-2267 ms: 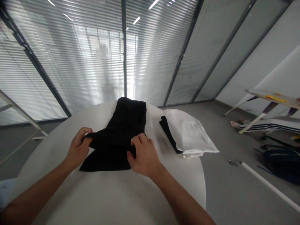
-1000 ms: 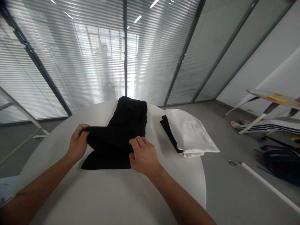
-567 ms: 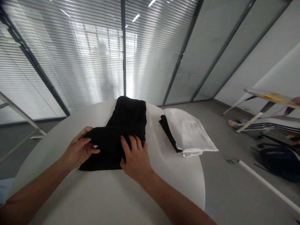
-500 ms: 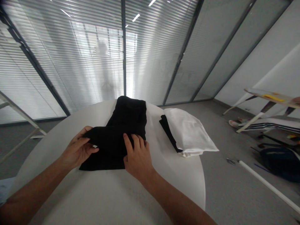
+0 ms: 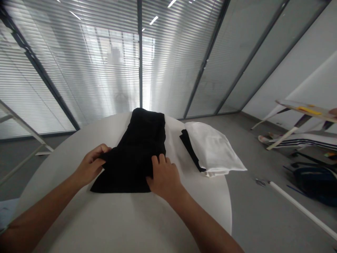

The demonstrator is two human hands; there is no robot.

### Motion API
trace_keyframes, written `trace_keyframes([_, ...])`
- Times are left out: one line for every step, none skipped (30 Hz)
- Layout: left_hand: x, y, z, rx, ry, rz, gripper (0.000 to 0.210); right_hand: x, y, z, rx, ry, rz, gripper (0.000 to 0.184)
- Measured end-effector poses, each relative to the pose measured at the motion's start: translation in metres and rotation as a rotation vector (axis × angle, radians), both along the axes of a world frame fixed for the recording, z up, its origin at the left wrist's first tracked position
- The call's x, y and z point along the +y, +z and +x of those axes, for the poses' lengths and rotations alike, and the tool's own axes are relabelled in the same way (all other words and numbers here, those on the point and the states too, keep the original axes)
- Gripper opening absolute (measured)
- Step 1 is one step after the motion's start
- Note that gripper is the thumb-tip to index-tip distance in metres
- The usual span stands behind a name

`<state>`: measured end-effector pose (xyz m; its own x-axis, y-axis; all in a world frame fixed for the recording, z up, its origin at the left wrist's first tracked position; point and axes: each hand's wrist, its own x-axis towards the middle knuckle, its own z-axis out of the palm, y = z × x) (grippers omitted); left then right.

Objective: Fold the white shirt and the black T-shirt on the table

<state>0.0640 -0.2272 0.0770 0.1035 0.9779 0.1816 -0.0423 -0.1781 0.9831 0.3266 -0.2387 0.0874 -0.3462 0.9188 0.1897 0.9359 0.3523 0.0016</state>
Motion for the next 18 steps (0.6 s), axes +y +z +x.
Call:
trace_keyframes([-0.001,0.0,0.0,0.028,-0.023,0.018,0.016,-0.003,-0.004,-0.002,-0.018,0.02,-0.035,0.043])
trace_keyframes([-0.003,0.0,0.001,0.049,-0.048,0.042,0.016,-0.005,-0.006,-0.003,-0.032,0.064,-0.07,0.044])
trace_keyframes([-0.004,0.001,0.0,0.068,-0.076,0.065,0.016,-0.007,-0.007,-0.003,-0.04,0.134,-0.108,0.044])
trace_keyframes([-0.006,0.003,0.0,0.085,-0.108,0.087,0.016,-0.008,-0.007,-0.001,-0.038,0.222,-0.15,0.044])
trace_keyframes([-0.007,0.005,-0.002,0.099,-0.142,0.105,0.017,-0.009,-0.004,0.001,-0.029,0.316,-0.195,0.045])
trace_keyframes([-0.008,0.007,-0.005,0.11,-0.182,0.115,0.017,-0.009,-0.001,0.004,-0.016,0.4,-0.245,0.045])
trace_keyframes([-0.008,0.009,-0.009,0.119,-0.226,0.117,0.017,-0.008,0.003,0.008,0.0,0.465,-0.295,0.043])
trace_keyframes([-0.008,0.011,-0.014,0.125,-0.271,0.112,0.017,-0.007,0.007,0.011,0.019,0.508,-0.343,0.041])
trace_keyframes([-0.007,0.013,-0.02,0.128,-0.311,0.108,0.018,-0.005,0.012,0.015,0.04,0.534,-0.386,0.037])
trace_keyframes([-0.005,0.014,-0.027,0.137,-0.352,0.102,0.018,-0.003,0.015,0.018,0.062,0.553,-0.424,0.035])
trace_keyframes([-0.002,0.015,-0.033,0.16,-0.391,0.088,0.018,0.0,0.018,0.02,0.085,0.565,-0.456,0.033])
trace_keyframes([0.001,0.015,-0.04,0.198,-0.431,0.063,0.018,0.002,0.02,0.022,0.102,0.577,-0.49,0.033])
trace_keyframes([0.004,0.015,-0.045,0.251,-0.473,0.02,0.018,0.004,0.021,0.024,0.107,0.588,-0.529,0.032])
trace_keyframes([0.007,0.014,-0.05,0.315,-0.523,-0.042,0.016,0.006,0.021,0.025,0.099,0.598,-0.574,0.032])
trace_keyframes([0.009,0.013,-0.053,0.384,-0.576,-0.117,0.014,0.007,0.02,0.025,0.082,0.605,-0.622,0.031])
trace_keyframes([0.011,0.011,-0.055,0.45,-0.625,-0.192,0.012,0.008,0.019,0.025,0.059,0.614,-0.674,0.031])
trace_keyframes([0.011,0.01,-0.056,0.505,-0.665,-0.249,0.012,0.009,0.018,0.024,0.041,0.627,-0.728,0.031])
trace_keyframes([0.011,0.009,-0.057,0.548,-0.695,-0.283,0.013,0.01,0.018,0.024,0.035,0.643,-0.78,0.032])
